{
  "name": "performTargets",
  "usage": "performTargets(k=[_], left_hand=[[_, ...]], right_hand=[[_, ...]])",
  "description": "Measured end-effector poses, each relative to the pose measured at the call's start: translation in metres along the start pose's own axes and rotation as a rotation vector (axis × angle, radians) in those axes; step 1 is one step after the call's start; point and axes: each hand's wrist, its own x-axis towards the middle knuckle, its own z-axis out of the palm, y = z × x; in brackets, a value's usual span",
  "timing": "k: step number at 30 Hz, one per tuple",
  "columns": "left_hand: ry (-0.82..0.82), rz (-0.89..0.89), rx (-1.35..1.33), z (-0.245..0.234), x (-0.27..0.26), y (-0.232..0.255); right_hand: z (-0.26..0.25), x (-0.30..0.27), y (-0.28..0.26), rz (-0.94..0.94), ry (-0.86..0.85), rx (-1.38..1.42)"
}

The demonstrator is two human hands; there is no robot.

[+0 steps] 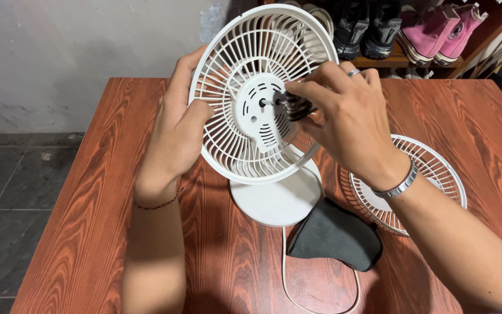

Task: The person uses a multi-bit screwdriver to remove screws from the front grille of a white table fan, then detaches the grille to expose the fan blades and motor. The person continues to remove screws from the motor housing.

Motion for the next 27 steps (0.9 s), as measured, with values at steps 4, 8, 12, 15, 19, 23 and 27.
performTargets(k=[4, 8, 12, 15, 19, 23, 27], left_hand=[[-0.002, 0.003, -0.043, 0.0, 0.0, 0.0], [0.013, -0.024, -0.017, 0.001, 0.0, -0.001], [-0.005, -0.023, -0.08, 0.001, 0.001, -0.001], [0.017, -0.034, -0.102, 0.002, 0.0, -0.003], [0.012, -0.037, -0.113, 0.003, 0.0, -0.005], [-0.002, -0.028, -0.173, 0.003, 0.0, -0.006], [0.001, -0.032, -0.165, 0.003, 0.0, -0.007]], right_hand=[[0.004, -0.001, 0.004, -0.155, 0.115, -0.045], [0.007, -0.005, 0.009, -0.387, 0.241, -0.204], [0.009, -0.006, 0.017, -0.388, 0.307, -0.221], [0.0, -0.014, 0.023, -0.161, 0.182, 0.014], [-0.004, -0.016, 0.025, -0.036, 0.135, 0.177], [0.003, -0.007, 0.025, 0.05, 0.118, 0.313], [0.006, -0.004, 0.027, 0.094, 0.091, 0.35]])
